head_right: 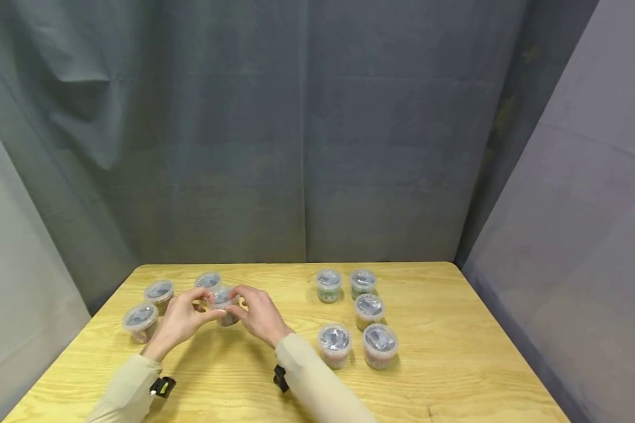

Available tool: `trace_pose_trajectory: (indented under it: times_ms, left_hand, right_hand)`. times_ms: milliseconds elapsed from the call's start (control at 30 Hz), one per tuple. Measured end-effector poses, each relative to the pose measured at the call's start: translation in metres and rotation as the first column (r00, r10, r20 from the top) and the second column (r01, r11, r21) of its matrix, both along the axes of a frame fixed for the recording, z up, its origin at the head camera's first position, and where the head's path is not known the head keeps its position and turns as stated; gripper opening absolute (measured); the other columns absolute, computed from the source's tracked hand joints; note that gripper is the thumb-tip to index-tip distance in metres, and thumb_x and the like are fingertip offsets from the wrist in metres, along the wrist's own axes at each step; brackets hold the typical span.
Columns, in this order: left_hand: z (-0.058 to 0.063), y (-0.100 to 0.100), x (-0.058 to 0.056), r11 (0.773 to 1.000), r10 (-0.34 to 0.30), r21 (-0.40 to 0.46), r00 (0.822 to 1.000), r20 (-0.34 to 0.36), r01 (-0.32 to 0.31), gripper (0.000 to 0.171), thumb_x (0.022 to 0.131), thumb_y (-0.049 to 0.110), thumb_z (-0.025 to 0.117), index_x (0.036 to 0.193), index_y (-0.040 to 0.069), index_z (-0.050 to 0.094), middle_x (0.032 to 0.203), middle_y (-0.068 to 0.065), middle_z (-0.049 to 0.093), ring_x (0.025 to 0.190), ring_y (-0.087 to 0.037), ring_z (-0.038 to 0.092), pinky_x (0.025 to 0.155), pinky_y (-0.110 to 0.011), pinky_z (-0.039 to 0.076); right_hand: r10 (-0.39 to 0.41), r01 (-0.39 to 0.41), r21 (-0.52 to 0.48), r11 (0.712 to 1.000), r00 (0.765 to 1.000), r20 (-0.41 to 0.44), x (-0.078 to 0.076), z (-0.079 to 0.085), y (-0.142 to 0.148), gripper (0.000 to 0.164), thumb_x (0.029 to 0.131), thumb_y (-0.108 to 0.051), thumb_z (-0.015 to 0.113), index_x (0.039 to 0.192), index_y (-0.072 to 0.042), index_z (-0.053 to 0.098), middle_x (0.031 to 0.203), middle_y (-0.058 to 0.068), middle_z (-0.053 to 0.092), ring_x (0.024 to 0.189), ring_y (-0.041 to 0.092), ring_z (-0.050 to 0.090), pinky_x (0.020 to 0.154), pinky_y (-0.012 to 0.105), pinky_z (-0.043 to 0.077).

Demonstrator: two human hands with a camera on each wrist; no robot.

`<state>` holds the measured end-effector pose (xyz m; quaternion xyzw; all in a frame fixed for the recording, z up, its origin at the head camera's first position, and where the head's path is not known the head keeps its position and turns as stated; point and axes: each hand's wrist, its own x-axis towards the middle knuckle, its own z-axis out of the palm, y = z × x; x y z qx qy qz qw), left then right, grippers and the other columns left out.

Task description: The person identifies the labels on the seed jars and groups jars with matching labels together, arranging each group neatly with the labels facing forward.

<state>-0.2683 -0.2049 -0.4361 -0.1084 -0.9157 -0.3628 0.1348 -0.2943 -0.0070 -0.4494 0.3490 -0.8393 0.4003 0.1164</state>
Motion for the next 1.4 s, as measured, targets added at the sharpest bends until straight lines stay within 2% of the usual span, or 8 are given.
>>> trace_pose_trajectory:
  times_ms: [267,467,600,733,900,1033,1233,1400]
  left_hand:
    - [0.001,0.017,0.001,0.996,-0.034,0.077,0.996,-0.081,0.041,0.029,0.077,0.031,0.083,0.088,0.018,0.06,0.09,-0.003,0.069,0.077,-0.017,0.065,0.064,-0.027,0.054]
    - [0.006,0.03,0.0,0.981,-0.077,0.17,0.992,-0.101,0.093,0.033,0.082,0.028,0.08,0.108,0.016,0.065,0.111,-0.006,0.068,0.097,-0.028,0.066,0.077,-0.039,0.059]
    - [0.005,0.035,-0.003,0.963,-0.102,0.24,0.991,-0.087,0.12,0.046,0.084,0.022,0.079,0.125,0.012,0.061,0.125,-0.01,0.063,0.11,-0.03,0.063,0.083,-0.04,0.059]
    - [0.002,0.036,-0.005,0.947,-0.12,0.29,0.99,-0.073,0.137,0.056,0.083,0.021,0.079,0.133,0.011,0.055,0.127,-0.012,0.063,0.113,-0.028,0.062,0.082,-0.037,0.059]
    - [0.003,0.038,-0.008,0.933,-0.143,0.322,0.987,-0.075,0.16,0.061,0.082,0.023,0.08,0.136,0.012,0.052,0.125,-0.013,0.065,0.113,-0.028,0.063,0.083,-0.034,0.059]
    - [0.004,0.041,-0.008,0.925,-0.152,0.339,0.985,-0.077,0.17,0.063,0.082,0.022,0.08,0.137,0.008,0.052,0.123,-0.016,0.066,0.112,-0.03,0.064,0.083,-0.035,0.059]
    - [-0.002,0.049,-0.008,0.917,-0.156,0.37,0.988,-0.018,0.152,0.059,0.084,0.024,0.078,0.135,0.005,0.055,0.124,-0.015,0.067,0.113,-0.028,0.064,0.089,-0.041,0.057]
    - [-0.01,0.056,-0.009,0.911,-0.165,0.387,0.986,0.03,0.141,0.055,0.085,0.026,0.077,0.133,0.005,0.058,0.122,-0.013,0.068,0.112,-0.025,0.066,0.094,-0.043,0.055]
  right_hand:
    - [0.044,-0.038,-0.076,0.996,0.996,0.08,0.0,0.007,0.021,0.022,0.096,-0.022,0.062,0.115,-0.011,0.063,0.113,0.001,0.067,0.111,0.018,0.065,0.099,0.038,0.053]
    - [-0.022,0.034,-0.129,0.991,0.995,0.093,0.003,0.014,0.034,0.021,0.095,-0.026,0.063,0.112,-0.013,0.062,0.112,0.003,0.069,0.109,0.021,0.068,0.095,0.032,0.055]
    - [-0.064,0.078,-0.162,0.984,0.994,0.09,0.004,0.017,0.038,0.021,0.095,-0.026,0.065,0.111,-0.013,0.063,0.112,0.004,0.07,0.107,0.022,0.069,0.093,0.033,0.057]
    - [-0.079,0.093,-0.172,0.981,0.993,0.089,0.005,0.018,0.041,0.02,0.095,-0.026,0.065,0.11,-0.013,0.063,0.112,0.004,0.07,0.107,0.022,0.069,0.093,0.034,0.057]
    - [-0.118,0.136,-0.18,0.974,0.988,0.103,0.006,0.022,0.047,0.019,0.095,-0.029,0.065,0.108,-0.016,0.063,0.113,0.004,0.071,0.109,0.021,0.068,0.093,0.033,0.056]
    - [-0.138,0.159,-0.206,0.965,0.984,0.113,0.005,0.025,0.051,0.018,0.094,-0.029,0.065,0.108,-0.016,0.063,0.114,0.005,0.071,0.113,0.022,0.066,0.094,0.033,0.056]
    - [-0.156,0.19,-0.275,0.943,0.978,0.141,0.004,0.026,0.055,0.018,0.093,-0.028,0.067,0.106,-0.016,0.064,0.115,0.006,0.07,0.116,0.024,0.065,0.094,0.031,0.056]
    - [-0.173,0.219,-0.286,0.933,0.969,0.178,0.006,0.022,0.059,0.018,0.094,-0.031,0.066,0.107,-0.019,0.065,0.115,0.002,0.069,0.116,0.022,0.064,0.094,0.03,0.056]
